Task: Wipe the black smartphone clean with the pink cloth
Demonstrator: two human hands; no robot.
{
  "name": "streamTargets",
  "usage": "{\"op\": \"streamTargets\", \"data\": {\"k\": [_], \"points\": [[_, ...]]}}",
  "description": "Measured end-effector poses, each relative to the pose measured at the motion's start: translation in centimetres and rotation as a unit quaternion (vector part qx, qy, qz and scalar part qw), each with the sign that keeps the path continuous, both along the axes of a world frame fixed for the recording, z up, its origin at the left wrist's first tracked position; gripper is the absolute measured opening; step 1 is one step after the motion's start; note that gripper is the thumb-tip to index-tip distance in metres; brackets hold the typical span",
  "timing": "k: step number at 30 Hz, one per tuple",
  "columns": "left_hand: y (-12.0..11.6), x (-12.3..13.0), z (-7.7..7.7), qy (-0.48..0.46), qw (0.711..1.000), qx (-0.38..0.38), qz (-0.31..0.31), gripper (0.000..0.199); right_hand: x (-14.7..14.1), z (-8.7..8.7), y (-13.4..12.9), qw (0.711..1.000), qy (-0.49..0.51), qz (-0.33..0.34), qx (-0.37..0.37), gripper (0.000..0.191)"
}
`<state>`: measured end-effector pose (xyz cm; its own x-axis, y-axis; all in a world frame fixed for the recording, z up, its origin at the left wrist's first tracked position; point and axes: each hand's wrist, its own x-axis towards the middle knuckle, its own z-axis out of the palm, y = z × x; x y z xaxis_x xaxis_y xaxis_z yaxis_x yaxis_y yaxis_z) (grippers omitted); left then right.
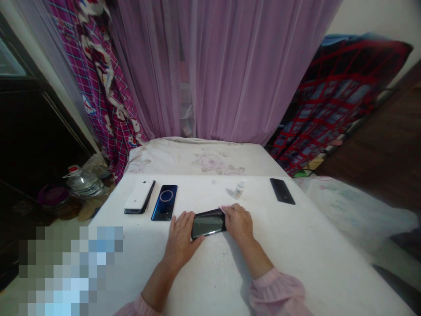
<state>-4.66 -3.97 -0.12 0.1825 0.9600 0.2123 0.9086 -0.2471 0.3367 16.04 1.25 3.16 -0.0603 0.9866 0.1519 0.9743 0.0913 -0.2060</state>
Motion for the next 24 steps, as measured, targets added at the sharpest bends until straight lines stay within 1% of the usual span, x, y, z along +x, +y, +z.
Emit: {"op": "streamTargets", "data": {"k": [3, 8, 11, 15, 19, 22, 24], "points": [[0.0, 0.0, 0.1, -0.004, 1.000, 0.001, 0.000, 0.061, 0.5, -0.1, 0.3, 1.000, 0.004, -0.018, -0.002, 0.029], [0.0, 0.1, 0.5, -0.003, 1.000, -0.015, 0.001, 0.062, -0.1, 0.0, 0.7, 1.000, -0.002, -0.027, -0.006, 0.028], [0.0, 0.2, 0.5, 0.000, 1.000, -0.016, 0.005, 0.062, -1.1, 0.2, 0.3, 1.000, 0.001, 0.006, -0.001, 0.028], [0.0, 0.2, 0.3, 0.004, 1.000, -0.008, 0.005, 0.062, -3.1, 0.2, -0.7, 0.998, 0.005, 0.064, 0.009, 0.028], [0.0, 0.1, 0.0, 0.007, 1.000, 0.004, 0.002, 0.062, -5.0, 0.3, -1.1, 0.994, 0.012, 0.107, 0.014, 0.027], [0.1, 0.0, -0.1, 0.008, 1.000, 0.000, -0.001, 0.063, -5.4, 0.6, -0.6, 0.991, 0.011, 0.130, 0.008, 0.027], [0.1, 0.0, 0.0, 0.007, 1.000, -0.002, 0.001, 0.063, -4.9, 0.8, 0.1, 0.992, 0.000, 0.125, -0.006, 0.025]]}}
